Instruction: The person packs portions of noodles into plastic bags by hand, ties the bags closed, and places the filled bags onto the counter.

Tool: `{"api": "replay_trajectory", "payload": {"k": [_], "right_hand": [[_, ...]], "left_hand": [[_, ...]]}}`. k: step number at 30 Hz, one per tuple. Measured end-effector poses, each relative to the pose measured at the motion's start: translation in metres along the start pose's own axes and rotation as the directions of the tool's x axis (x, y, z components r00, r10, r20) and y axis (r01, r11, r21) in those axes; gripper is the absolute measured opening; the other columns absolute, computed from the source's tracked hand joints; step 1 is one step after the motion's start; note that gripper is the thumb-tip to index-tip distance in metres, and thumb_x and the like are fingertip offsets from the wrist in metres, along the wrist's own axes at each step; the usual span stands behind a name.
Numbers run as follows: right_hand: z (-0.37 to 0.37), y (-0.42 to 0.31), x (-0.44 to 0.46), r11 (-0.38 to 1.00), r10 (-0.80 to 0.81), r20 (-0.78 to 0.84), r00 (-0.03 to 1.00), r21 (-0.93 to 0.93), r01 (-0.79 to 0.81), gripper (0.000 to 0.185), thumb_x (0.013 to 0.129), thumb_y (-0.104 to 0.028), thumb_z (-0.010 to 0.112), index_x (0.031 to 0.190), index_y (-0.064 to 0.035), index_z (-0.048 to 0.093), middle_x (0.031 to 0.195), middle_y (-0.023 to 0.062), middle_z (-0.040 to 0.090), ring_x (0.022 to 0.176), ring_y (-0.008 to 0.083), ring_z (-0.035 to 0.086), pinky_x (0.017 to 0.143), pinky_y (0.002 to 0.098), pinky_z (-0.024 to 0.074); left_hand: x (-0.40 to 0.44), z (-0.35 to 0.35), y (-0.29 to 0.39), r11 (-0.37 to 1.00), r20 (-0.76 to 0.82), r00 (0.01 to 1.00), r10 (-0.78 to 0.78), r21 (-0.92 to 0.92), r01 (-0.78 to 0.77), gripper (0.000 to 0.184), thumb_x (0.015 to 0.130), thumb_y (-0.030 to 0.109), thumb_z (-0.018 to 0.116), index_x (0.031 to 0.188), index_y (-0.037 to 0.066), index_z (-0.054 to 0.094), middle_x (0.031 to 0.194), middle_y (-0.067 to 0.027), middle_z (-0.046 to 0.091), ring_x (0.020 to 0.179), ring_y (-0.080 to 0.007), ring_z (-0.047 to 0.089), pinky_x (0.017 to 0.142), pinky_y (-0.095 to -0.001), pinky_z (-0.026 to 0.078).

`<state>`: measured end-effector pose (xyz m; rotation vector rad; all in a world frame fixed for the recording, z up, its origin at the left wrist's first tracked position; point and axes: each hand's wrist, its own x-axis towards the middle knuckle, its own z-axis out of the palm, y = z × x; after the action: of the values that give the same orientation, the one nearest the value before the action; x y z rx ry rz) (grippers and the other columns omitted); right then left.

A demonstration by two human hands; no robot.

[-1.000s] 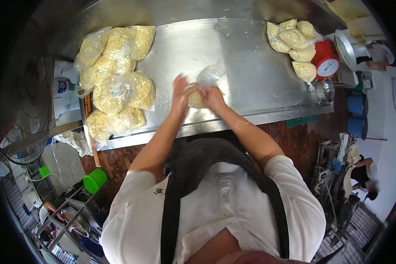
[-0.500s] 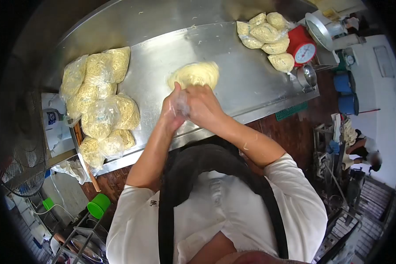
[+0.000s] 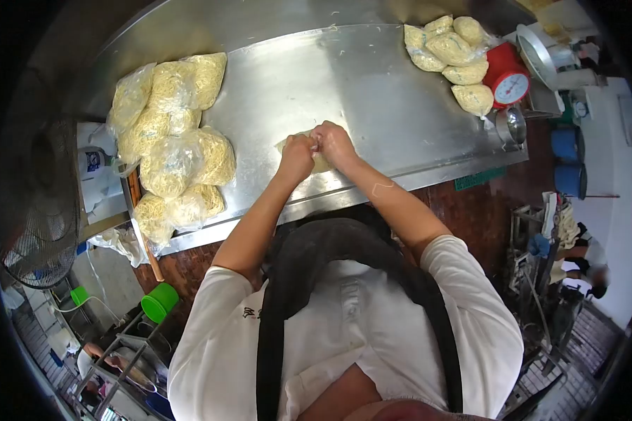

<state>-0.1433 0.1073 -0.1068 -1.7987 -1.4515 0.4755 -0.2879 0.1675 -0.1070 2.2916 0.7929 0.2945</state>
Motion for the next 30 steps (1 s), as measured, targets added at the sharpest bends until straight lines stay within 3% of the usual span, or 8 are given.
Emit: {"api": "replay_trajectory", "payload": {"k": [5, 6, 9, 16, 19, 22, 26, 30], "right_hand": [[0.006, -0.018, -0.029, 0.892, 0.255, 0.002, 0.967, 0.386, -0.236, 0.033, 0.087, 0.003, 0.060, 0.120, -0.0007, 0.060, 0.093, 0.0151, 0.070, 0.074, 0.0242, 0.065, 0.067, 0.0342, 0.0523], [0.006, -0.016, -0.035, 0.918, 0.188, -0.015, 0.982, 0.359, -0.170, 0.050, 0.088, 0.001, 0.063, 0.136, 0.0000, 0.047, 0.098, 0.0140, 0.070, 0.070, 0.0232, 0.062, 0.067, 0.0327, 0.0529], [0.008, -0.015, -0.050, 0.987, 0.063, -0.045, 0.997, 0.149, -0.056, 0.049, 0.086, 0.000, 0.066, 0.131, -0.0009, 0.047, 0.095, 0.0126, 0.070, 0.072, 0.0217, 0.062, 0.071, 0.0319, 0.0531], [0.006, 0.000, -0.031, 0.738, 0.411, 0.371, 0.833, 0.401, -0.542, 0.038, 0.082, -0.001, 0.067, 0.115, -0.0041, 0.048, 0.091, 0.0062, 0.060, 0.086, 0.0131, 0.059, 0.076, 0.0269, 0.0499], [0.005, 0.018, -0.022, 0.637, 0.294, 0.595, 0.748, 0.462, -0.618, 0.038, 0.079, -0.001, 0.068, 0.113, -0.0057, 0.052, 0.089, 0.0102, 0.062, 0.081, 0.0207, 0.062, 0.072, 0.0317, 0.0503], [-0.007, -0.005, -0.028, 0.935, 0.104, 0.370, 0.923, 0.281, -0.218, 0.030, 0.077, -0.001, 0.069, 0.104, -0.0069, 0.058, 0.089, 0.0124, 0.058, 0.086, 0.0274, 0.061, 0.076, 0.0364, 0.0496], [-0.002, -0.010, -0.044, 0.993, -0.091, -0.069, 0.993, 0.063, 0.096, 0.018, 0.074, -0.004, 0.071, 0.082, -0.0039, 0.055, 0.088, 0.0152, 0.056, 0.089, 0.0355, 0.055, 0.082, 0.0461, 0.0456], [-0.039, -0.022, -0.037, 0.996, -0.016, 0.068, 0.998, -0.086, 0.022, 0.017, 0.077, -0.007, 0.069, 0.078, -0.0026, 0.053, 0.084, 0.0161, 0.057, 0.085, 0.0373, 0.056, 0.077, 0.0464, 0.0454]], "left_hand": [[-0.017, 0.009, -0.018, 0.992, -0.092, 0.993, -0.073, -0.109, 0.063, 0.023, 0.082, -0.003, 0.058, 0.099, 0.006, 0.069, 0.092, -0.0167, 0.065, 0.095, -0.0369, 0.059, 0.086, -0.0438, 0.047], [-0.016, 0.010, -0.018, 0.989, -0.082, 0.990, -0.112, -0.106, 0.103, 0.024, 0.082, -0.004, 0.059, 0.102, 0.005, 0.069, 0.092, -0.0167, 0.065, 0.092, -0.0358, 0.061, 0.085, -0.0427, 0.049], [-0.018, 0.009, -0.015, 0.872, -0.037, 0.953, -0.299, -0.417, 0.257, 0.027, 0.084, -0.005, 0.059, 0.108, 0.007, 0.065, 0.090, -0.0131, 0.066, 0.087, -0.0295, 0.065, 0.079, -0.0372, 0.052], [-0.021, -0.004, 0.013, 0.811, -0.064, 0.932, -0.358, -0.516, 0.276, 0.033, 0.086, -0.007, 0.057, 0.116, 0.007, 0.055, 0.087, -0.0094, 0.066, 0.081, -0.0221, 0.066, 0.074, -0.0345, 0.052], [-0.019, 0.011, 0.003, 0.805, -0.052, 0.943, -0.330, -0.538, 0.252, 0.030, 0.086, -0.006, 0.059, 0.113, 0.006, 0.057, 0.087, -0.0100, 0.066, 0.080, -0.0228, 0.066, 0.073, -0.0349, 0.052], [-0.017, 0.013, -0.011, 0.875, -0.072, 0.962, -0.265, -0.436, 0.209, 0.023, 0.084, -0.002, 0.062, 0.105, 0.006, 0.064, 0.090, -0.0123, 0.066, 0.082, -0.0277, 0.065, 0.074, -0.0380, 0.052], [-0.027, -0.004, -0.003, 0.974, -0.038, 0.994, -0.097, -0.208, 0.087, 0.020, 0.080, 0.002, 0.066, 0.099, 0.007, 0.071, 0.099, -0.0160, 0.066, 0.093, -0.0361, 0.062, 0.083, -0.0445, 0.049], [-0.025, 0.005, 0.016, 0.997, 0.059, 0.998, 0.030, -0.071, -0.026, 0.018, 0.081, 0.007, 0.067, 0.098, 0.005, 0.071, 0.102, -0.0186, 0.064, 0.100, -0.0379, 0.058, 0.089, -0.0469, 0.046]]}}
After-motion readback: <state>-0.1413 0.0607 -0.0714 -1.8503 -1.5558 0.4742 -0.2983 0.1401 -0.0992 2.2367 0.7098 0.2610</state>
